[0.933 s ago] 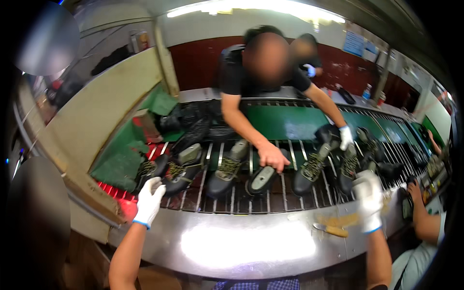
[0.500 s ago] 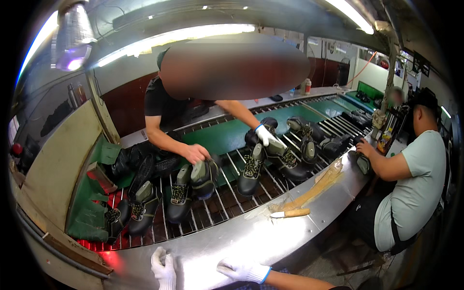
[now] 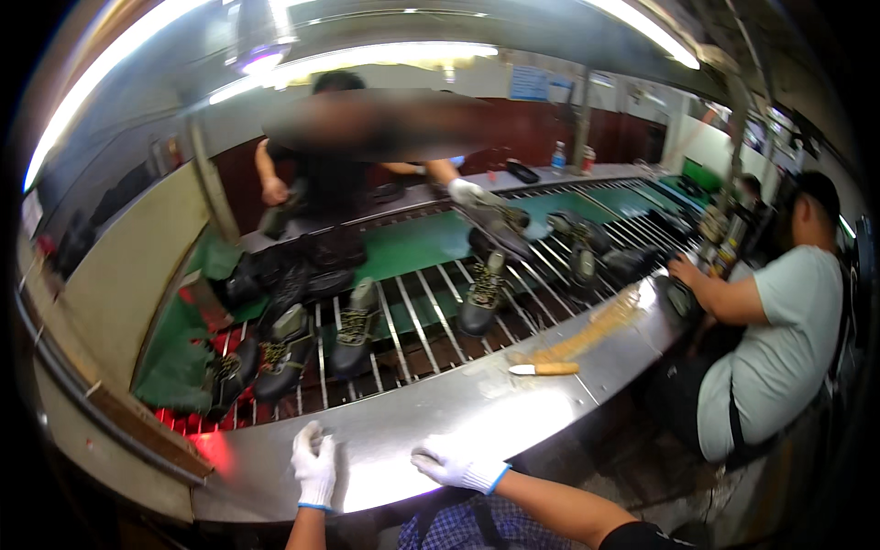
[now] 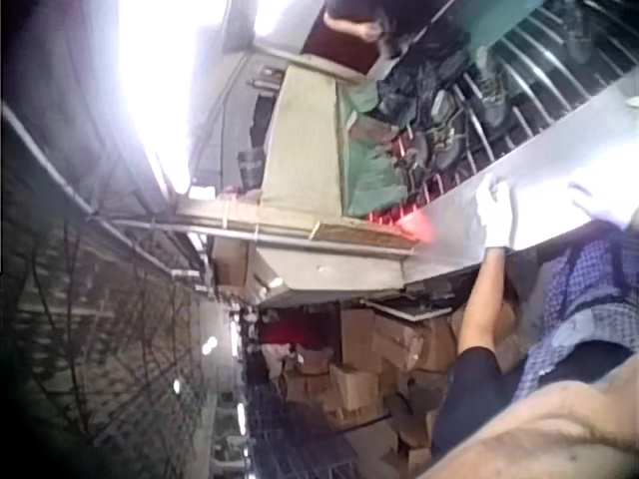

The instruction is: The person processes a boot on a conveyor line by applying adhesive or sealant to the sole edge and trimming excess material with a small knife.

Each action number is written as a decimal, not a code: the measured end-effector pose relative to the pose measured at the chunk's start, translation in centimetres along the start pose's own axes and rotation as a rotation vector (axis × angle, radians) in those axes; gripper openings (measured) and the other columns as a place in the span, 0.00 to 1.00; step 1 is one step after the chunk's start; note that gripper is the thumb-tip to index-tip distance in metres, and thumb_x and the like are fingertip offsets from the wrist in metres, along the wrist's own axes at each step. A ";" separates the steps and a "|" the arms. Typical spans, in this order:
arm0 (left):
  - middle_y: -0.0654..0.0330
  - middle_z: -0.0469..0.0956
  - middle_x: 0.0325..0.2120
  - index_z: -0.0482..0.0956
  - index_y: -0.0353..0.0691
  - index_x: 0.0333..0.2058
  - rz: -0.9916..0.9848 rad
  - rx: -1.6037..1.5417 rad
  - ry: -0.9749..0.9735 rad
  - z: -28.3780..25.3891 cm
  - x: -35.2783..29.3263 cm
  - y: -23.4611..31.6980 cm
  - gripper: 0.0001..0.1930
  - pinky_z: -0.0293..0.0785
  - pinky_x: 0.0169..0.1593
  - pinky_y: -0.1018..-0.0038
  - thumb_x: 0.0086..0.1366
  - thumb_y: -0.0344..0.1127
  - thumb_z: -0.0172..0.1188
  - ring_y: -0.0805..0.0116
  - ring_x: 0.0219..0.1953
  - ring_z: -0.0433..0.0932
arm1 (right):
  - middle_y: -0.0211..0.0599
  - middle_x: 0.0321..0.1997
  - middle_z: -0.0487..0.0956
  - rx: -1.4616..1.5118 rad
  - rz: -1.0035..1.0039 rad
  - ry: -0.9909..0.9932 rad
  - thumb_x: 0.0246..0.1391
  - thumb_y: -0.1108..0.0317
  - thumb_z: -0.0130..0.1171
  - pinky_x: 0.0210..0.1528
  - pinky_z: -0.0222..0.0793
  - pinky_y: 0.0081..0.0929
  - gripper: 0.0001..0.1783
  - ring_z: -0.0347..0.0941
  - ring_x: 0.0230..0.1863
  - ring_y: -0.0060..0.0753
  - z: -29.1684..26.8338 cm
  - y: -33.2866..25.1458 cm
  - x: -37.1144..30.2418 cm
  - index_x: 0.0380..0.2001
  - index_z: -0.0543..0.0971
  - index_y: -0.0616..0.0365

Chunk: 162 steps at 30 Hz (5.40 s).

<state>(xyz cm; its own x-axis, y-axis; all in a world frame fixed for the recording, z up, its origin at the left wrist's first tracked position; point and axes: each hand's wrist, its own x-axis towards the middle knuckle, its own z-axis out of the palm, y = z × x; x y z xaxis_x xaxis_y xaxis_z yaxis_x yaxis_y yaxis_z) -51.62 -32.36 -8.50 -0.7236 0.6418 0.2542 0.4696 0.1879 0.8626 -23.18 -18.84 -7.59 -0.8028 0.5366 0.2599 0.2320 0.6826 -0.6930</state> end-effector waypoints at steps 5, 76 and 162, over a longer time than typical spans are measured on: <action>0.49 0.83 0.57 0.78 0.33 0.64 -0.052 -0.057 -0.085 0.1 1.5 -0.2 0.26 0.80 0.62 0.64 0.68 0.30 0.67 0.58 0.56 0.84 | 0.46 0.46 0.87 0.137 0.129 -0.010 0.73 0.53 0.59 0.50 0.81 0.42 0.19 0.86 0.46 0.48 -2.6 -1.0 0.0 0.52 0.85 0.57; 0.46 0.79 0.64 0.74 0.29 0.67 -0.050 0.147 -0.054 -10.1 -6.8 5.9 0.25 0.70 0.73 0.59 0.75 0.31 0.65 0.52 0.66 0.76 | 0.58 0.67 0.81 -0.015 0.643 0.748 0.62 0.49 0.72 0.69 0.75 0.43 0.45 0.80 0.66 0.51 -25.8 17.9 -0.3 0.75 0.67 0.60; 0.41 0.72 0.70 0.76 0.30 0.66 -0.324 -1.064 -1.473 6.6 -5.3 8.7 0.37 0.57 0.80 0.53 0.72 0.57 0.59 0.49 0.75 0.68 | 0.44 0.73 0.76 1.464 0.697 0.133 0.68 0.26 0.57 0.71 0.74 0.35 0.56 0.76 0.69 0.34 3.6 -5.7 -22.5 0.77 0.65 0.67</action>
<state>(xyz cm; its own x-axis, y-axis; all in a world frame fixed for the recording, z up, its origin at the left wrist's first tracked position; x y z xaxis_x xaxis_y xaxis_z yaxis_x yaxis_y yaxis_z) -40.39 -29.25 -5.26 0.5399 0.8417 0.0052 -0.4836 0.3052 0.8204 -8.39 -36.61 -11.94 -0.7031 0.6124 -0.3614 -0.2445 -0.6855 -0.6858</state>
